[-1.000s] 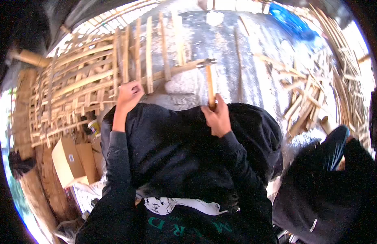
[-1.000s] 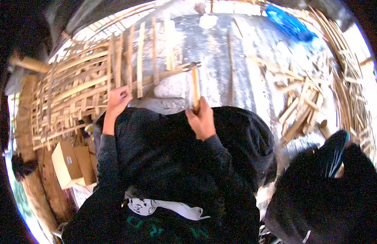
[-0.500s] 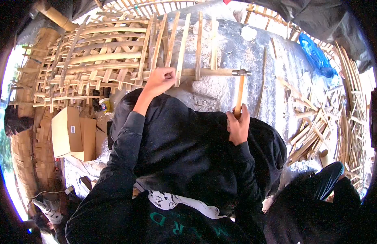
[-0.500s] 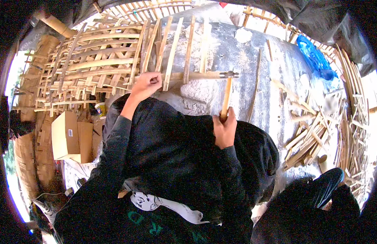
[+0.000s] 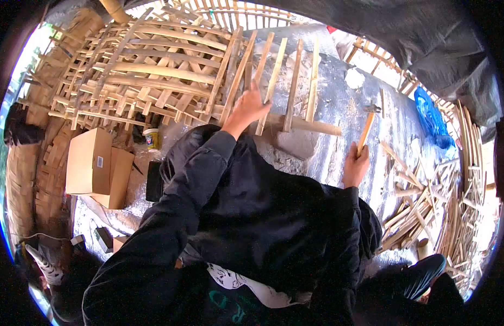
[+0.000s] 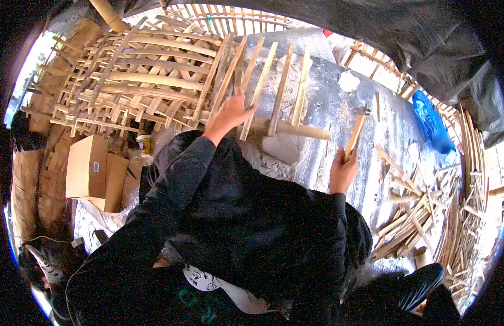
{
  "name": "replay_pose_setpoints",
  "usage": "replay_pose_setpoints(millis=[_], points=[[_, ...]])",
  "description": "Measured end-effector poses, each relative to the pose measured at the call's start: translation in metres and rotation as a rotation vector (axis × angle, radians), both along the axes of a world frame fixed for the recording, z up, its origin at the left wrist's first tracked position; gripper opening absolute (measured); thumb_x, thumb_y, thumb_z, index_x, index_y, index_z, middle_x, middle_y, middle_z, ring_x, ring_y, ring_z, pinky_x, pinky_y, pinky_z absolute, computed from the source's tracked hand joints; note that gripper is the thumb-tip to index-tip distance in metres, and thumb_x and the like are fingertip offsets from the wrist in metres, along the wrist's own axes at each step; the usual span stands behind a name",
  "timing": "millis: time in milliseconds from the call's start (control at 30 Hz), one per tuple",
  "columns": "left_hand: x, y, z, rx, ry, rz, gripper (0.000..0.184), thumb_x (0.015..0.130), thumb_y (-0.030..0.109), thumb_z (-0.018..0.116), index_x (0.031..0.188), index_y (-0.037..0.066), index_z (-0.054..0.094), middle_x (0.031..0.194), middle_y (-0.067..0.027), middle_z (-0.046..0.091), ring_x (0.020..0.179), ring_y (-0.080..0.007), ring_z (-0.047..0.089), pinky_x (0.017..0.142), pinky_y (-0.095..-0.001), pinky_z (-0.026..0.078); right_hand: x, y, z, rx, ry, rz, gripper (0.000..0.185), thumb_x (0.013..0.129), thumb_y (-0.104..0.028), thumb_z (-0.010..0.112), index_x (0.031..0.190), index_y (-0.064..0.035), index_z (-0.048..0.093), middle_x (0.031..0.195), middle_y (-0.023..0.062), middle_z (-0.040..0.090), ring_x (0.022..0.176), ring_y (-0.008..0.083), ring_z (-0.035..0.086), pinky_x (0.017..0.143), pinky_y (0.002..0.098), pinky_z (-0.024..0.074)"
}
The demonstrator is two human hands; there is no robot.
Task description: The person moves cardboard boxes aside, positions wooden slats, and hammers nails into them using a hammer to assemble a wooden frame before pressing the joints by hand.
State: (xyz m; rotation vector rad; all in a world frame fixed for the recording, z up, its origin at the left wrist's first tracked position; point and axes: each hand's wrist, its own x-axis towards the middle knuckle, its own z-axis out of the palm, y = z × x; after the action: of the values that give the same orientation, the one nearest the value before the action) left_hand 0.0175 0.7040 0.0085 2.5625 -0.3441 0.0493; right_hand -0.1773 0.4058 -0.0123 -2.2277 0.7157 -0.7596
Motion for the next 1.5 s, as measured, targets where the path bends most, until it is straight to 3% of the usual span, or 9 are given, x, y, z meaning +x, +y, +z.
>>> replay_pose_setpoints(millis=[67,267,333,433,800,1000,1100,1367,1500], points=[[0.003,0.0,-0.006,0.088,0.076,-0.045,0.093,0.088,0.039,0.067,0.139,-0.024,0.021,0.101,-0.0369,0.062,0.097,-0.0447,0.065,0.085,-0.0468,0.054,0.013,-0.01,-0.005,0.018,-0.019,0.023,0.034,0.096,-0.03,0.062,0.097,0.0038,0.056,0.076,0.0157,0.067,0.06,0.0272,0.063,0.057,0.0382,0.0472],[0.002,-0.003,0.001,0.171,0.079,-0.058,0.086,0.086,0.035,0.068,0.137,-0.018,0.025,0.097,-0.0337,0.064,0.091,-0.0445,0.067,0.082,-0.0492,0.055,0.034,-0.016,-0.016,-0.026,-0.118,0.064,0.034,0.095,-0.032,0.065,0.087,-0.0025,0.05,0.063,0.0045,0.056,0.048,0.0133,0.048,0.047,0.0326,0.0413],[0.002,-0.008,-0.001,0.194,0.088,-0.06,0.081,0.085,0.034,0.067,0.135,-0.017,0.027,0.096,-0.0329,0.065,0.09,-0.0445,0.067,0.081,-0.0498,0.055,0.036,-0.012,-0.018,0.358,-0.128,0.096,0.034,0.092,-0.031,0.07,0.085,-0.0053,0.049,0.059,-0.0001,0.049,0.045,0.0081,0.044,0.039,0.0283,0.0352],[0.002,-0.009,-0.01,0.24,-0.01,-0.12,0.074,0.084,0.029,0.067,0.132,-0.013,0.03,0.094,-0.0321,0.065,0.088,-0.0448,0.067,0.079,-0.0518,0.054,0.034,-0.012,-0.013,0.391,-0.09,0.113,0.038,0.089,-0.029,0.074,0.08,-0.0044,0.046,0.061,0.001,0.047,0.05,0.0079,0.046,0.043,0.0277,0.0361],[0.005,-0.015,-0.016,0.13,-0.064,-0.165,0.06,0.083,0.022,0.067,0.132,0.002,0.038,0.087,-0.0244,0.066,0.085,-0.0418,0.066,0.072,-0.0503,0.051,0.037,-0.01,-0.023,0.282,-0.099,0.037,0.036,0.082,-0.018,0.08,0.086,-0.0014,0.049,0.07,0.0071,0.062,0.053,0.0145,0.053,0.05,0.0308,0.0434],[-0.011,-0.059,0.003,-0.238,-0.157,-0.282,0.013,0.089,0.014,0.059,0.085,0.002,0.058,0.075,-0.0188,0.066,0.071,-0.0397,0.065,0.064,-0.0494,0.049,0.032,0.004,-0.017,0.072,-0.116,0.062,0.032,0.086,-0.019,0.076,0.088,0.0002,0.051,0.07,0.0147,0.061,0.056,0.0216,0.057,0.055,0.0357,0.0466],[-0.006,-0.082,-0.005,-0.384,-0.183,-0.317,0.01,0.09,0.012,0.058,0.087,0.002,0.058,0.073,-0.0183,0.065,0.068,-0.0397,0.065,0.061,-0.0485,0.049,0.031,0.011,-0.01,0.016,-0.063,0.04,0.028,0.088,-0.017,0.073,0.089,-0.001,0.05,0.069,0.0176,0.061,0.058,0.028,0.059,0.058,0.0375,0.048],[0.01,-0.114,-0.046,-0.248,-0.024,-0.306,0.041,0.087,0.012,0.061,0.12,-0.002,0.043,0.075,-0.0248,0.065,0.076,-0.0416,0.067,0.067,-0.0495,0.051,0.031,0.012,-0.009,0.049,-0.097,0.075,0.029,0.089,-0.017,0.072,0.09,0.0022,0.05,0.068,0.019,0.056,0.058,0.0297,0.046,0.059,0.0404,0.0447],[0.014,-0.118,-0.05,-0.31,-0.063,-0.306,0.048,0.08,0.015,0.071,0.118,-0.002,0.047,0.081,-0.0223,0.067,0.08,-0.0378,0.069,0.073,-0.0452,0.053,0.031,0.011,-0.009,-0.019,-0.049,0.054,0.025,0.089,-0.015,0.071,0.09,-0.0001,0.051,0.072,0.0175,0.064,0.059,0.0302,0.06,0.059,0.0377,0.0482]])
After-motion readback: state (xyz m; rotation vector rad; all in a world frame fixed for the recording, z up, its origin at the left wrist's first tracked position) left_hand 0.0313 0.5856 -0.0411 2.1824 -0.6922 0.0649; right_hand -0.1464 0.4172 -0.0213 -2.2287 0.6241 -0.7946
